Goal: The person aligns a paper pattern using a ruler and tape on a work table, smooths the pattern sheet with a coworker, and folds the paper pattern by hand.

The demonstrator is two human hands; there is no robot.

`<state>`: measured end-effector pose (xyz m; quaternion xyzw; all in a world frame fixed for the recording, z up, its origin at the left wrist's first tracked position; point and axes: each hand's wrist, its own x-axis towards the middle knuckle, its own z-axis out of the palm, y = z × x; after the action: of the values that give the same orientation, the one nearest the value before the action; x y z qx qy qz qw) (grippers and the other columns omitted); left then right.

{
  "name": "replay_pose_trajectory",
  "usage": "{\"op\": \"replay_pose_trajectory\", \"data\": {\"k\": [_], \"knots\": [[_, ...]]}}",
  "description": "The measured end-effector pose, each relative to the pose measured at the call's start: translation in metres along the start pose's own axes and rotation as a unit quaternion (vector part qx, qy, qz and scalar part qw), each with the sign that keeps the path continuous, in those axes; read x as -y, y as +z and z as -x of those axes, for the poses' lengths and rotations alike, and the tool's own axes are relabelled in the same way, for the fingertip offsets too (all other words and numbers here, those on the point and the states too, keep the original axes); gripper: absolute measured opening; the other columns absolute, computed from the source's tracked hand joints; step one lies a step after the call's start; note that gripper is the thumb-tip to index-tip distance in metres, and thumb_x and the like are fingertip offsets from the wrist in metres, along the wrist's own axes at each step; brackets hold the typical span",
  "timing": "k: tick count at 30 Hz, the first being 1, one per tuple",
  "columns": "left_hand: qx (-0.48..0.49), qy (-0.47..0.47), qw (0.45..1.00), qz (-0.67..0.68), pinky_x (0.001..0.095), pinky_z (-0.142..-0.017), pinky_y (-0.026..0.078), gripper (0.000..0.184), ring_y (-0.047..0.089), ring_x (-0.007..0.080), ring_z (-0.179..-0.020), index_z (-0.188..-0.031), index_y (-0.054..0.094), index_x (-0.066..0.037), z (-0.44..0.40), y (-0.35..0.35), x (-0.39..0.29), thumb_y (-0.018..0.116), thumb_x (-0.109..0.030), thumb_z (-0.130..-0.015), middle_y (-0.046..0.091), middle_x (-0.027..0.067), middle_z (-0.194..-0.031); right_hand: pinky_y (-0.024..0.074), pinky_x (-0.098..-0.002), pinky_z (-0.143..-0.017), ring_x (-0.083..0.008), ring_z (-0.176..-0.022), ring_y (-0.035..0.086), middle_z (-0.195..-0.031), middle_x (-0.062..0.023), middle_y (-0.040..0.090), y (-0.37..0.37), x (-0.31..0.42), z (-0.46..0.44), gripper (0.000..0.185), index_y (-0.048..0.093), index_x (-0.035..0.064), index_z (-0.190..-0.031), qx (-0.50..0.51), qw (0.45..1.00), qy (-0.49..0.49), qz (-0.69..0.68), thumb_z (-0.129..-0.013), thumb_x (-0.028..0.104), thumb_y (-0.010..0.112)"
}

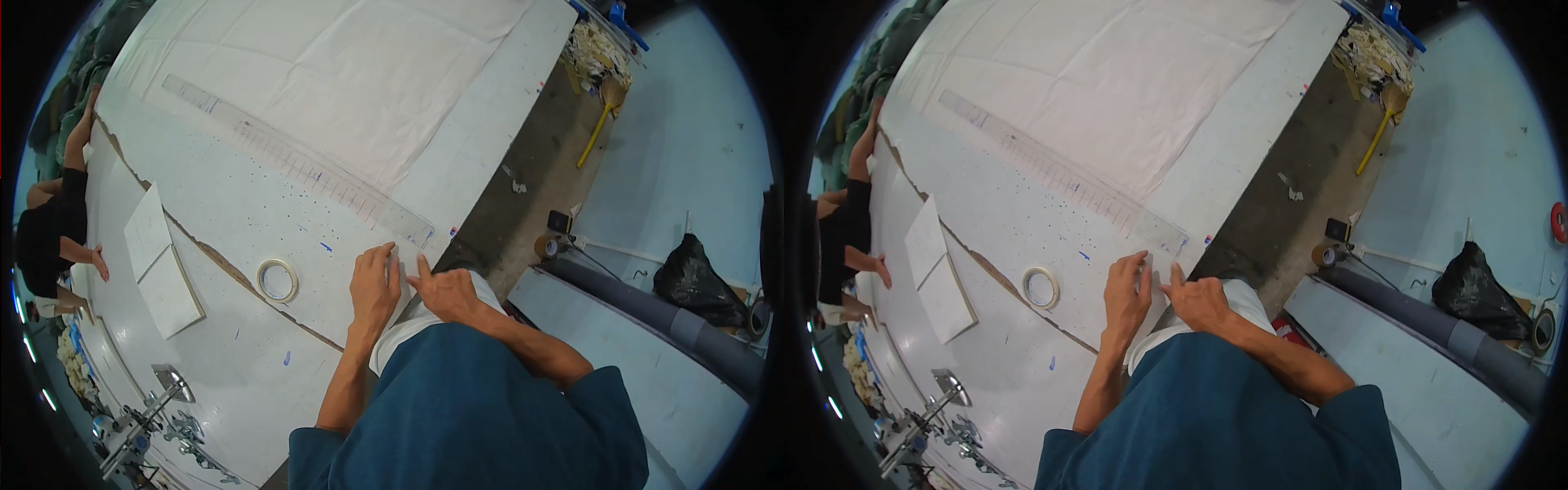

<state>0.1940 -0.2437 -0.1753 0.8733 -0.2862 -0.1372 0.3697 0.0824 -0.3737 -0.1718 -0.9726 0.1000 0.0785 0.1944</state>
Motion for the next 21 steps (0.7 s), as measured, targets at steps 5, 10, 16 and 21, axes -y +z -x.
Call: {"op": "replay_pose_trajectory", "data": {"k": [5,10,16,21], "knots": [[0.011,0.067,0.983,-0.169,0.0449,-0.086,0.041,0.051,0.052,0.0323,-0.104,-0.141,0.059,-0.011,0.013,0.023,-0.001,0.063,-0.008,-0.09,0.055,0.0148,-0.113,0.0499,-0.0428,-0.046,-0.0295,-0.049,0.066,-0.058,-0.0123,0.064,-0.028,-0.02,-0.005,0.029,0.066,0.0066,-0.09,-0.078,0.996,0.03,-0.021,-0.097,0.035,0.065],[0.102,0.09,0.971,-0.196,0.0451,-0.086,0.043,0.047,0.054,0.0335,-0.106,-0.138,0.063,-0.015,0.033,0.014,-0.014,0.062,-0.009,-0.091,0.058,0.0155,-0.119,0.0539,-0.0422,-0.063,-0.0311,-0.08,0.065,-0.09,-0.0151,0.063,-0.034,-0.033,-0.076,0.03,0.066,0.0038,-0.1,-0.178,0.982,-0.052,-0.031,-0.088,0.029,0.076],[0.205,-0.023,0.976,-0.064,0.0487,-0.092,0.05,0.038,0.064,0.038,-0.109,-0.132,0.062,-0.008,0.056,0.014,-0.038,0.06,-0.029,-0.101,0.066,0.0193,-0.121,0.0551,-0.0432,-0.074,-0.0311,-0.092,0.063,-0.098,-0.0145,0.06,-0.004,-0.039,-0.105,0.041,0.063,-0.0009,-0.099,-0.101,0.992,-0.06,0.043,-0.079,0.031,0.079],[0.093,-0.053,0.993,-0.059,0.0484,-0.089,0.051,0.039,0.065,0.0382,-0.104,-0.131,0.062,-0.007,0.064,0.037,-0.06,0.062,-0.031,-0.099,0.069,0.0177,-0.113,0.0562,-0.0459,-0.081,-0.039,-0.093,0.067,-0.102,-0.0245,0.065,-0.034,-0.051,-0.122,0.045,0.062,-0.0063,-0.097,-0.053,0.996,-0.03,-0.059,-0.077,0.032,0.076]]}}
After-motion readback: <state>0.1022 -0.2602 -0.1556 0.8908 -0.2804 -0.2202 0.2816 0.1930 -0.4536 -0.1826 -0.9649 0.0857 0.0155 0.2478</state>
